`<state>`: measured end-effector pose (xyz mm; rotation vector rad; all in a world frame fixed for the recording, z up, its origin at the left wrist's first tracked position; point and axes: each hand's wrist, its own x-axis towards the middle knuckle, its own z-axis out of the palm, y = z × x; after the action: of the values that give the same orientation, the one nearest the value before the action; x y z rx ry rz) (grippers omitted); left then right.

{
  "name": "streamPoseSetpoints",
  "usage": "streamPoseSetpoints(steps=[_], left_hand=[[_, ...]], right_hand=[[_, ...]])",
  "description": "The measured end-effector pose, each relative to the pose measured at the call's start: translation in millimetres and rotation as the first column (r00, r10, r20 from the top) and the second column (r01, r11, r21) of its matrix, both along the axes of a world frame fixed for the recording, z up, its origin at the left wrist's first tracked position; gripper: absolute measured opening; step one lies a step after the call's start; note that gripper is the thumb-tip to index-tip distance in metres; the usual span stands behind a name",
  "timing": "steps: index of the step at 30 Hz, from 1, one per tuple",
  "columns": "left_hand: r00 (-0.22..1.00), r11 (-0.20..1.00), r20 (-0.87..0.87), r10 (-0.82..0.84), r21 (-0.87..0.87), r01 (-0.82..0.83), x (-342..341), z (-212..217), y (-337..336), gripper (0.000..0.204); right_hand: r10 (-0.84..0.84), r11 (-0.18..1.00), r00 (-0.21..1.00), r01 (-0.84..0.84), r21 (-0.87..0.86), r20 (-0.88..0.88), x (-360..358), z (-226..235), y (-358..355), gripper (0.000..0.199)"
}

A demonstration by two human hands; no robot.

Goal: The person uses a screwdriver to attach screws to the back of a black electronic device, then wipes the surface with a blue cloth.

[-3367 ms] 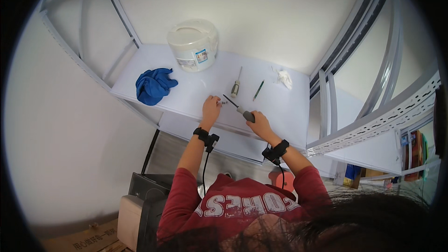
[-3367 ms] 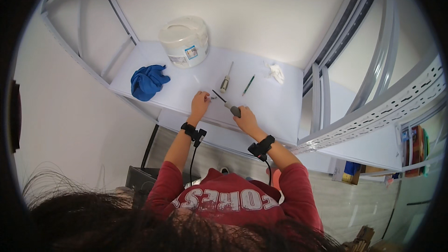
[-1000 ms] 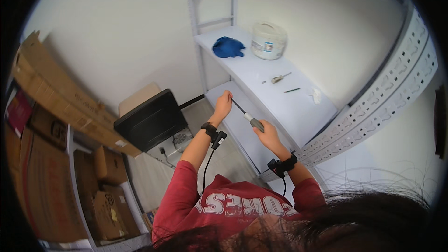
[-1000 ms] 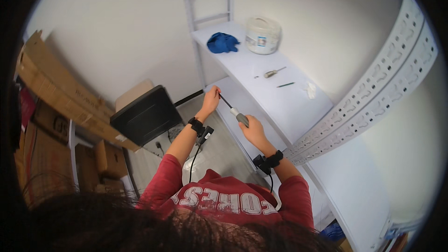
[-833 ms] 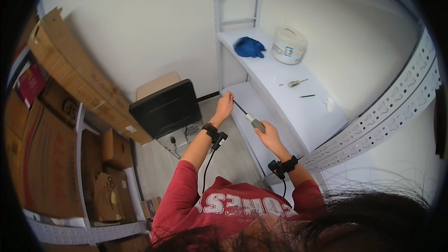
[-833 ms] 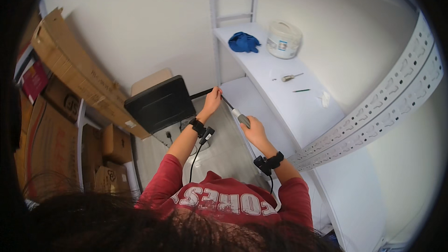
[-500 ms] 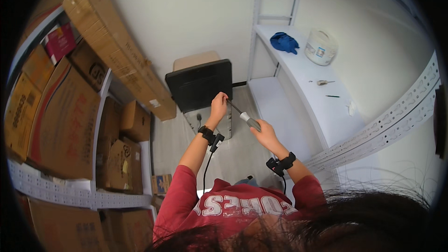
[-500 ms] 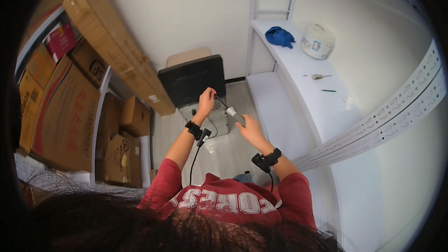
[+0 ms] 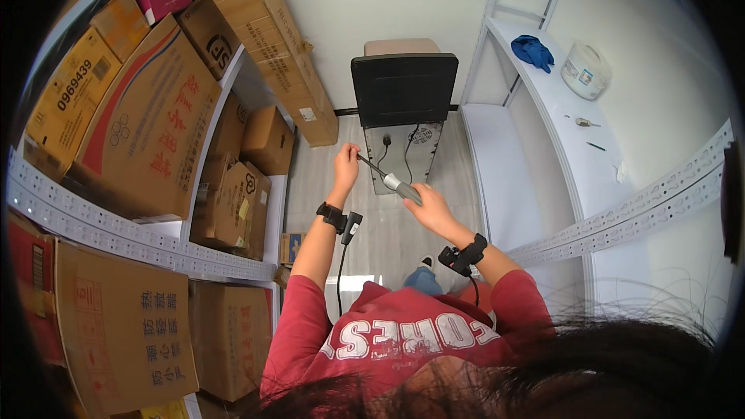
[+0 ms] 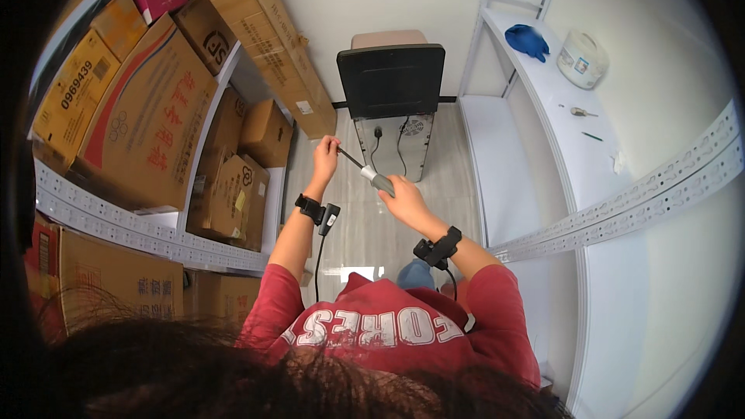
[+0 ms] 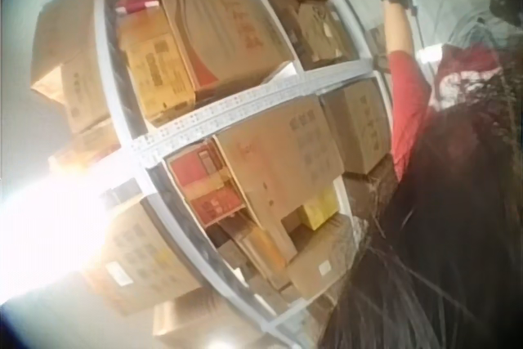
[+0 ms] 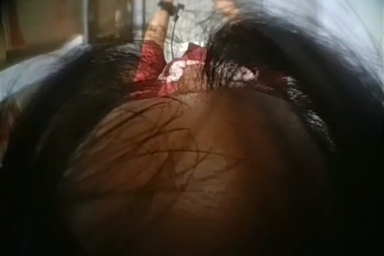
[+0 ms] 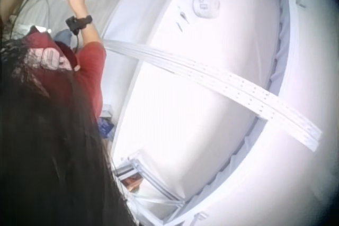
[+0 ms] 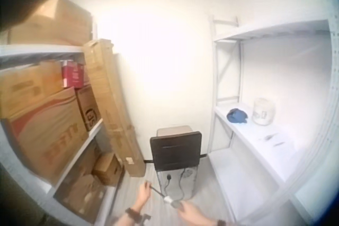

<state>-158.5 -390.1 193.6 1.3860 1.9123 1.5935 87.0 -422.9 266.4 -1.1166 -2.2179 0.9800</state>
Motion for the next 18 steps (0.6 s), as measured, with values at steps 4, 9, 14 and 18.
streamPoseSetpoints(steps=[4,9,14,18], left_hand=[[0.997,1.000,0.074,-0.004,0.002,0.004,-17.5,-2.3,-12.1,0.015],[0.989,1.000,0.146,-0.013,-0.005,0.014,-18.3,1.5,-12.0,0.016],[0.991,1.000,0.129,-0.020,0.003,0.019,-19.3,6.1,-9.7,0.016],[0.984,0.998,0.164,-0.063,-0.002,0.064,-16.7,8.4,-6.1,0.017]], right_hand=[[0.030,0.999,0.999,-0.030,0.015,0.031,-10.5,2.5,-4.3,0.037],[0.033,0.998,0.999,-0.033,0.044,0.012,-8.6,10.1,-8.0,0.037],[0.014,0.999,1.000,-0.015,0.047,0.020,-13.1,14.7,-10.3,0.037],[-0.002,0.998,1.000,0.001,0.060,0.009,-8.5,5.0,-4.8,0.037]])
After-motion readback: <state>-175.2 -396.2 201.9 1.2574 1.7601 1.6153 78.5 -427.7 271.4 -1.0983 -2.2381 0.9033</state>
